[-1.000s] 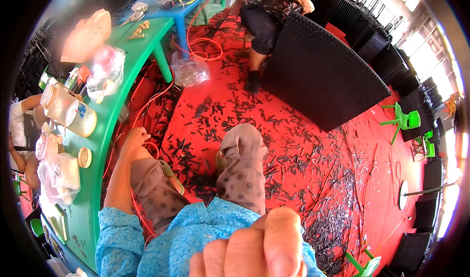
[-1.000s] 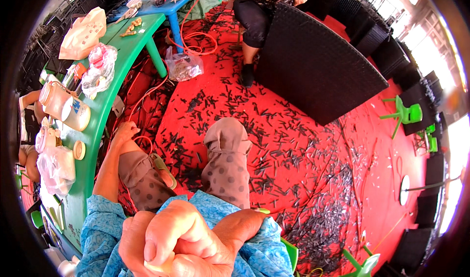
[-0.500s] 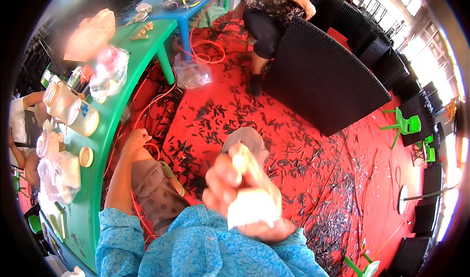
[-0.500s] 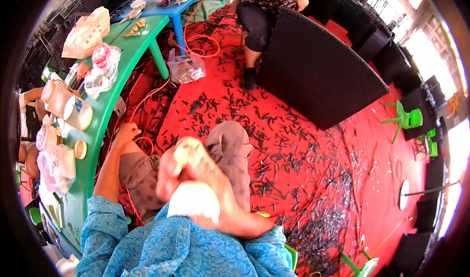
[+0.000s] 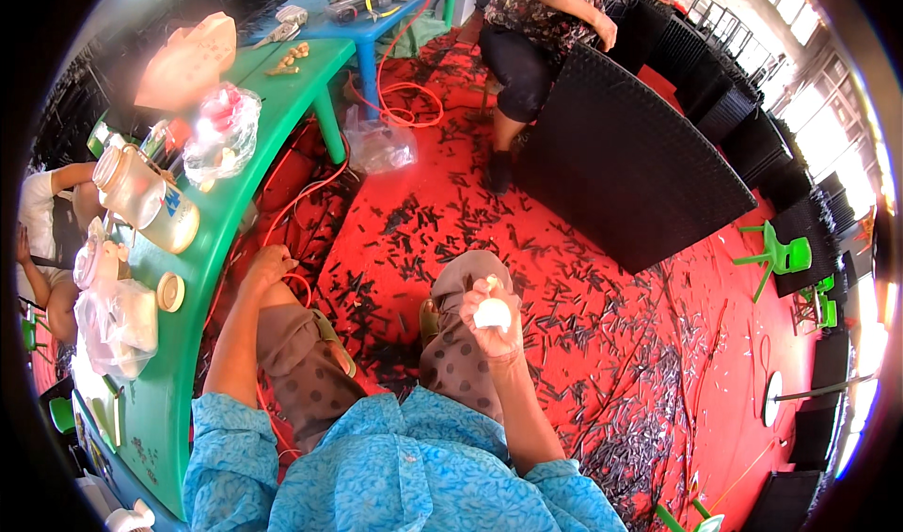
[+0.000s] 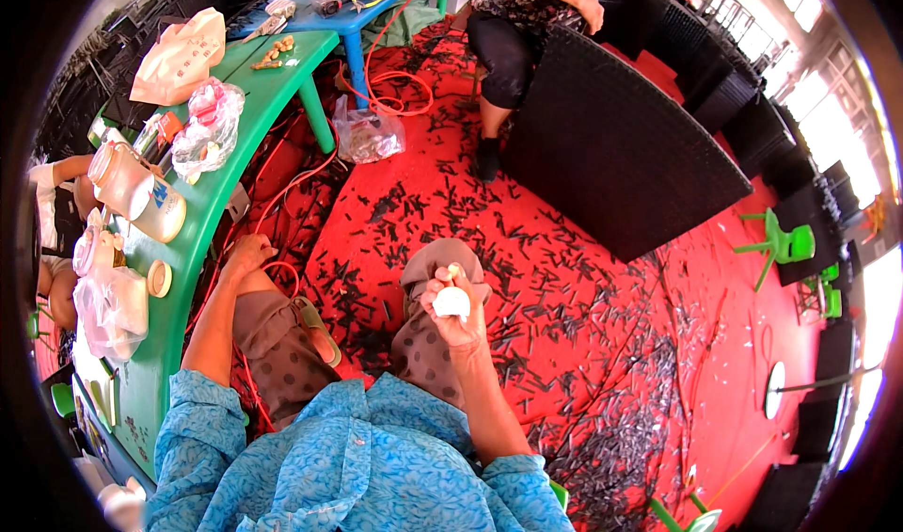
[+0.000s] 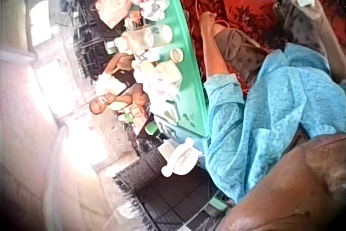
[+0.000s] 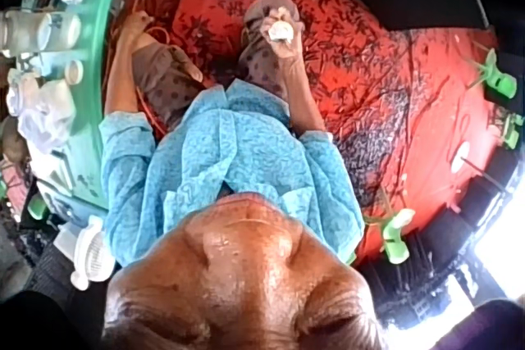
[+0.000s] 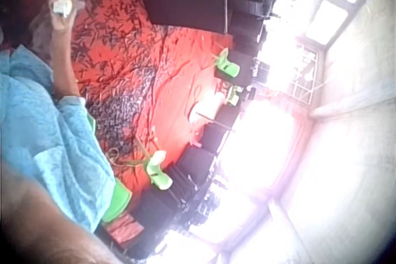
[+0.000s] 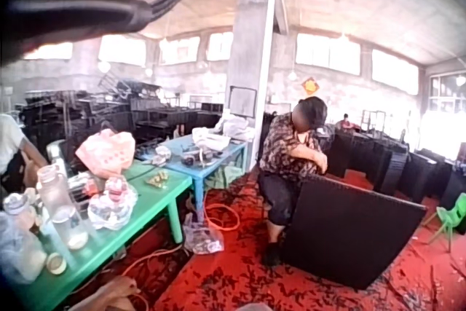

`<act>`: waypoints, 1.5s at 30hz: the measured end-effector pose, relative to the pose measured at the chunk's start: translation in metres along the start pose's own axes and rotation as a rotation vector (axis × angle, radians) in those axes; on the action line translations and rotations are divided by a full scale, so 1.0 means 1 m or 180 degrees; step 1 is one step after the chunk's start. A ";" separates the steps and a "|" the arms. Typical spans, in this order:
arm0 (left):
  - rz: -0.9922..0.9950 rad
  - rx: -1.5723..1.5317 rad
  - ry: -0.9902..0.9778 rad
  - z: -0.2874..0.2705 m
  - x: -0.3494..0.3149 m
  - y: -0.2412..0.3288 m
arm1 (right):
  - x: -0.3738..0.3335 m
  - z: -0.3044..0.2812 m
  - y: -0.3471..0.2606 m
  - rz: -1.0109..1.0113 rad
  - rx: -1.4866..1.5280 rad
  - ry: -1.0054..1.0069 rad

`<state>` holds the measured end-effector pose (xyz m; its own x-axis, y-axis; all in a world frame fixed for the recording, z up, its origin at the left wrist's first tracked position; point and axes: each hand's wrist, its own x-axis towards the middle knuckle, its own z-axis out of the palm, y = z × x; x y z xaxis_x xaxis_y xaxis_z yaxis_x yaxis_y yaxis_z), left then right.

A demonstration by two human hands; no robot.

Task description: The person breaks apart a white food item by hand, then picks up a large translucent container and brings it close to the camera before continuing to handle the food.

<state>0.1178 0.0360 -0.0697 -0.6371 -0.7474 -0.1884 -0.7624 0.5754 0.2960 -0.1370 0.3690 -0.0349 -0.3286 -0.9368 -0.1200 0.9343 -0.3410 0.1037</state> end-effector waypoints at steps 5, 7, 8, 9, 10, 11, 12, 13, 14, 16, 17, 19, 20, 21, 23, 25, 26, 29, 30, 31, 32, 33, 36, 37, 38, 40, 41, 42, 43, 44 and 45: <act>-0.0052 0.0105 -0.0166 0.003 0.003 -0.006 | -0.005 -0.009 0.009 -0.0047 -0.0946 -0.0114; -0.0132 0.0178 -0.0279 0.001 0.003 -0.004 | -0.008 -0.009 0.012 0.0030 -0.1108 -0.0271; -0.0167 0.0187 -0.0288 0.001 0.003 -0.004 | -0.010 -0.006 0.011 0.0056 -0.1031 -0.0289; -0.0204 0.0198 -0.0297 0.001 0.003 -0.004 | -0.011 -0.006 0.010 0.0082 -0.0993 -0.0288; -0.0248 0.0158 -0.0373 0.001 0.003 -0.005 | -0.012 -0.005 0.010 0.0107 -0.0956 -0.0286; -0.0292 0.0117 -0.0450 0.000 0.004 -0.005 | -0.013 -0.005 0.010 0.0133 -0.0918 -0.0284; -0.0332 0.0069 -0.0526 0.000 0.004 -0.005 | -0.014 -0.005 0.009 0.0117 -0.0974 -0.0304; -0.0314 0.0135 -0.0554 0.000 0.004 -0.004 | -0.015 -0.005 0.009 0.0100 -0.1030 -0.0323; -0.0295 0.0202 -0.0582 -0.001 0.005 -0.004 | -0.016 -0.005 0.009 0.0084 -0.1085 -0.0342; -0.0275 0.0228 -0.0632 0.000 0.005 -0.005 | -0.016 -0.005 0.009 0.0077 -0.1066 -0.0337; -0.0272 0.0185 -0.0652 0.001 0.005 -0.007 | -0.016 -0.006 0.008 0.0073 -0.1056 -0.0334; -0.0266 0.0171 -0.0670 0.002 0.006 -0.011 | -0.016 -0.006 0.008 0.0088 -0.1042 -0.0351; -0.0261 0.0198 -0.0669 0.003 0.007 -0.012 | -0.017 -0.007 0.008 0.0096 -0.1035 -0.0360; -0.0250 0.0219 -0.0668 0.003 0.008 -0.011 | -0.017 -0.007 0.008 0.0096 -0.1045 -0.0370; -0.0317 0.0155 -0.0747 0.002 0.008 -0.010 | -0.017 -0.008 0.008 0.0100 -0.1064 -0.0391; -0.0355 0.0103 -0.0813 -0.001 0.007 -0.006 | -0.018 -0.007 0.007 0.0099 -0.1027 -0.0408; -0.0357 0.0080 -0.0836 -0.002 0.006 -0.003 | -0.018 -0.006 0.007 0.0098 -0.1009 -0.0417; -0.0389 0.0040 -0.0875 -0.002 0.006 -0.006 | -0.019 -0.003 0.008 0.0103 -0.1005 -0.0472; -0.0400 0.0033 -0.0883 -0.001 0.007 -0.008 | -0.019 -0.005 0.008 0.0106 -0.1020 -0.0444; -0.0453 -0.0002 -0.0866 0.000 0.007 -0.010 | -0.018 -0.007 0.007 0.0110 -0.1036 -0.0415; -0.0505 -0.0037 -0.0848 0.002 0.007 -0.012 | -0.018 -0.009 0.007 0.0112 -0.1051 -0.0386; -0.0556 -0.0073 -0.0835 0.002 0.007 -0.011 | -0.018 -0.008 0.006 0.0111 -0.1048 -0.0384; -0.0468 0.0006 -0.0829 -0.001 0.005 -0.008 | -0.019 -0.008 0.006 0.0109 -0.1057 -0.0394; -0.0454 0.0033 -0.0753 0.000 0.005 -0.010 | -0.019 -0.008 0.007 0.0111 -0.1072 -0.0408; -0.0439 0.0060 -0.0677 0.003 0.005 -0.014 | -0.019 -0.008 0.007 0.0113 -0.1087 -0.0423; -0.0435 0.0076 -0.0642 0.000 0.004 -0.008 | -0.019 -0.008 0.006 0.0100 -0.1107 -0.0422; -0.0453 0.0067 -0.0677 -0.002 0.004 -0.004 | -0.019 -0.007 0.005 0.0093 -0.1117 -0.0423; -0.0484 0.0066 -0.0714 -0.005 0.001 -0.001 | -0.019 -0.007 0.005 0.0103 -0.1102 -0.0391; -0.0498 0.0093 -0.0754 -0.005 0.001 -0.003 | -0.019 -0.007 0.005 0.0113 -0.1087 -0.0360; -0.0513 0.0121 -0.0794 -0.003 0.002 -0.006 | -0.019 -0.007 0.005 0.0122 -0.1071 -0.0328; -0.0516 0.0137 -0.0833 -0.003 0.003 -0.006 | -0.019 -0.007 0.006 0.0117 -0.1098 -0.0352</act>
<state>0.1208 0.0293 -0.0696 -0.5098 -0.7229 -0.4664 -0.8571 0.4733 0.2034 -0.1248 0.3853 -0.0388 -0.2891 -0.9572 -0.0130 0.9312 -0.2781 -0.2356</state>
